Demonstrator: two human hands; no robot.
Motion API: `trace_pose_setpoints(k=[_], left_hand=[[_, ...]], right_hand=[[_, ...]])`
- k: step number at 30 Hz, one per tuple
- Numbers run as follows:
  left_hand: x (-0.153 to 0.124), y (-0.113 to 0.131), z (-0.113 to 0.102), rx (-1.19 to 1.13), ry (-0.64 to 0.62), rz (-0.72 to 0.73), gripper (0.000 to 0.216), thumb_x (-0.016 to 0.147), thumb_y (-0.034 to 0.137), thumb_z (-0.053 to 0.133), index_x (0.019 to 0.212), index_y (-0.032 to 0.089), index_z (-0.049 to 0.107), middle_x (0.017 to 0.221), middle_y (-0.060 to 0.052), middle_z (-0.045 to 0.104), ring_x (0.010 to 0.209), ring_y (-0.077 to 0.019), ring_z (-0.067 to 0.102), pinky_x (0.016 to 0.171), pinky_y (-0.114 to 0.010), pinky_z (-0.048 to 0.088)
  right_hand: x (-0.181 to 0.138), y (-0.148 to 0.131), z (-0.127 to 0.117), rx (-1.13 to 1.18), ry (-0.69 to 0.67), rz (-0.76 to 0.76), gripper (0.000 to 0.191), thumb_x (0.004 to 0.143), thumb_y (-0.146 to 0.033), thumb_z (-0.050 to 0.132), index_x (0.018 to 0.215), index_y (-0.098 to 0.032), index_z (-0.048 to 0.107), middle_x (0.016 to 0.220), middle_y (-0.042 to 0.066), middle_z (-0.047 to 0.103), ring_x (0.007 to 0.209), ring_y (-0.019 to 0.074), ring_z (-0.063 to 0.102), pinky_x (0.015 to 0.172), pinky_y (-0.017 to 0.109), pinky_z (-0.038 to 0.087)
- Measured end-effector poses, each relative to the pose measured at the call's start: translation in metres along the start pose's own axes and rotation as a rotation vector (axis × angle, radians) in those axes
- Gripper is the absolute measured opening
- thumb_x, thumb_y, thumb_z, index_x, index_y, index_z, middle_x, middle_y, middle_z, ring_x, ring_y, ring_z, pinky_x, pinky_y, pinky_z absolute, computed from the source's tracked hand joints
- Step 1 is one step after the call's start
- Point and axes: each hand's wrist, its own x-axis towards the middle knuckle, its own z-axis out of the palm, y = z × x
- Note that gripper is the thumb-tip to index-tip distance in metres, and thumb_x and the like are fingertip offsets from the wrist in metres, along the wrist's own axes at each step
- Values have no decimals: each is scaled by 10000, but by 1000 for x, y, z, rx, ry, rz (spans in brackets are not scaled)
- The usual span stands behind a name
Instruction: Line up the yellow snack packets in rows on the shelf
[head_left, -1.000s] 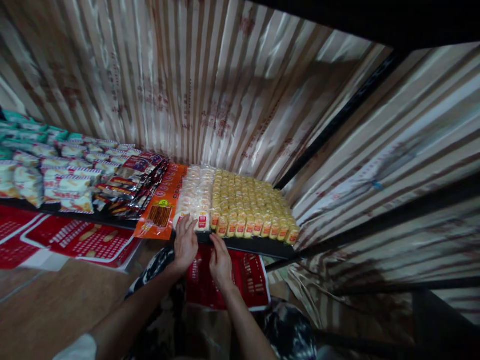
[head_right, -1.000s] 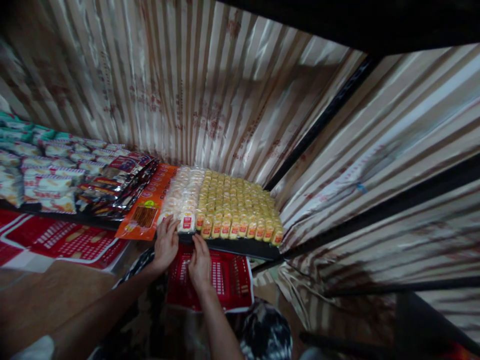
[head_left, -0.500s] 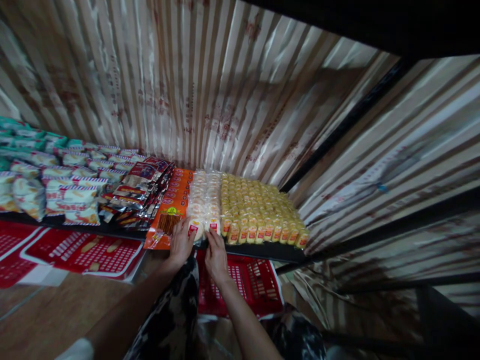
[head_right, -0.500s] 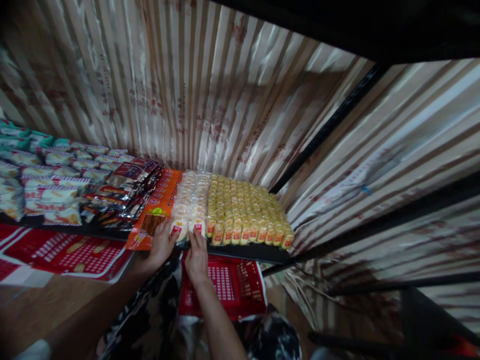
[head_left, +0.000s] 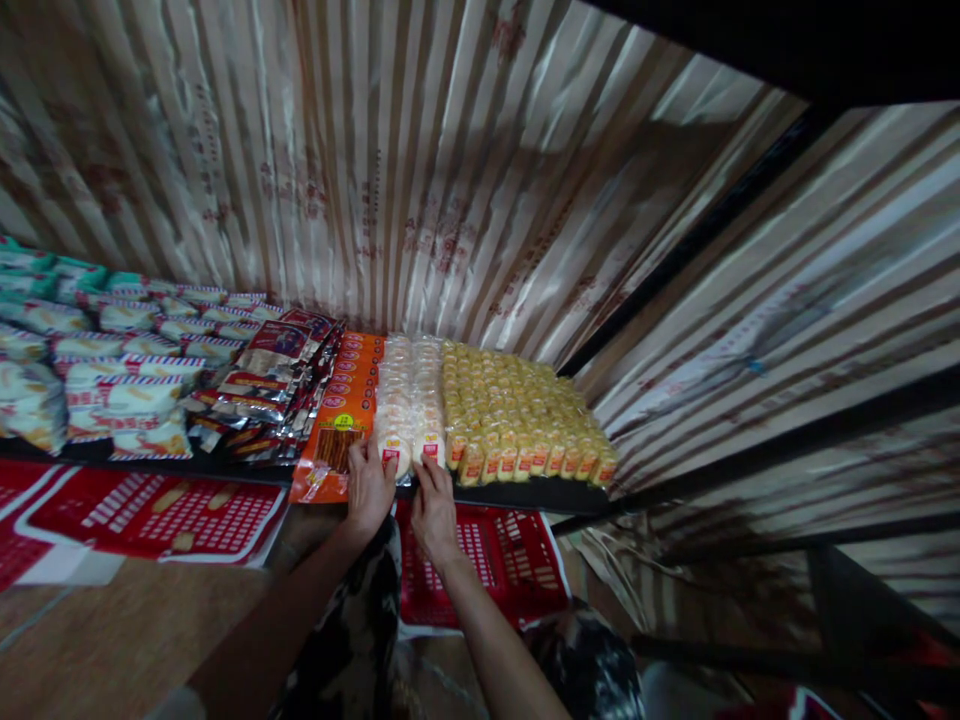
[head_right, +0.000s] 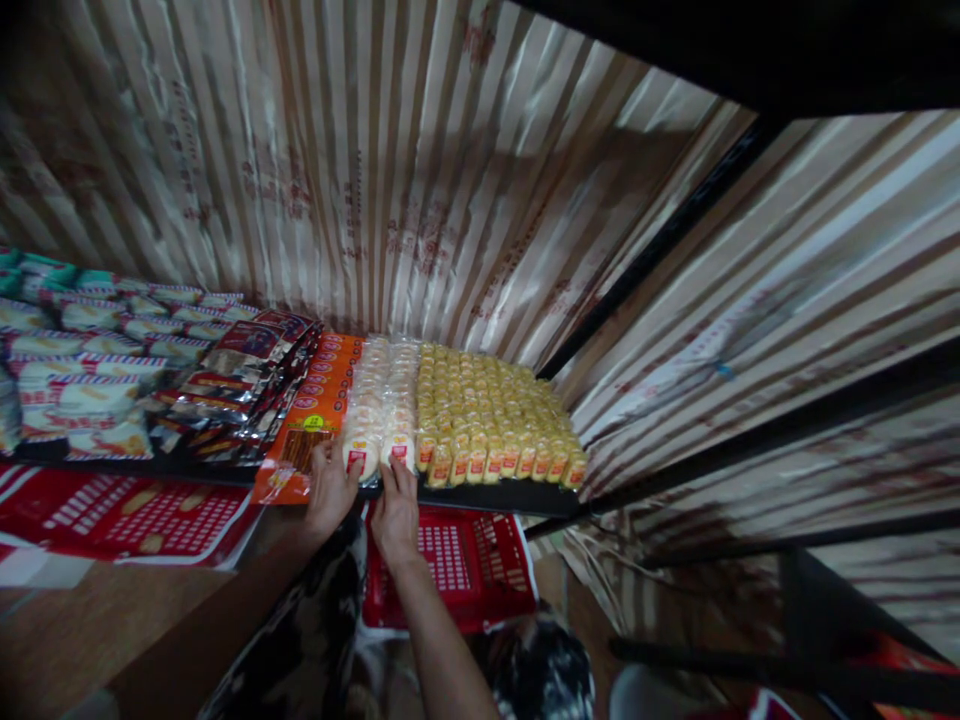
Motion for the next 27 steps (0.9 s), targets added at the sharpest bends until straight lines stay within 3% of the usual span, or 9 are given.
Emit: trace_pose_setpoints(k=[4, 8, 14, 22, 27], left_hand=[[3, -1, 0, 24, -16, 30, 445, 844, 281, 479, 1245, 90, 465, 1111, -149, 486, 1079, -267, 477, 940, -428, 421], [6, -4, -2, 57, -48, 55, 432, 846, 297, 479, 1224, 89, 472, 1107, -154, 542, 1060, -273, 491, 934, -431, 420], [11, -5, -4, 76, -118, 34, 420, 847, 272, 470, 1216, 71, 472, 1074, -155, 548, 1051, -268, 505, 920, -408, 432], [20, -9, -5, -21, -173, 27, 391, 806, 225, 482, 1177, 104, 519, 1098, -151, 566, 1072, -268, 527, 940, -418, 438], [32, -16, -2, -186, -12, -65, 399, 849, 279, 407, 1207, 133, 506, 1272, -157, 518, 1242, -269, 428, 1060, -455, 334]], right_hand=[[4, -6, 2, -21, 44, -44, 461, 841, -78, 364, 1275, -137, 507, 1335, 128, 484, 1260, 217, 392, 1039, 448, 370], [24, -13, 8, -77, 71, -68, 440, 910, -160, 342, 1340, -141, 432, 1439, 134, 362, 1361, 234, 250, 1063, 491, 317], [60, -14, 19, -169, -5, -93, 431, 928, -222, 357, 1353, -189, 426, 1479, 107, 295, 1405, 270, 82, 1057, 529, 278], [62, -2, 28, -197, -22, -112, 438, 942, -257, 330, 1372, -203, 393, 1463, 76, 337, 1393, 248, 156, 1076, 491, 253], [61, 3, 30, -211, -13, -124, 440, 942, -252, 327, 1375, -205, 389, 1452, 72, 358, 1386, 246, 180, 1077, 488, 249]])
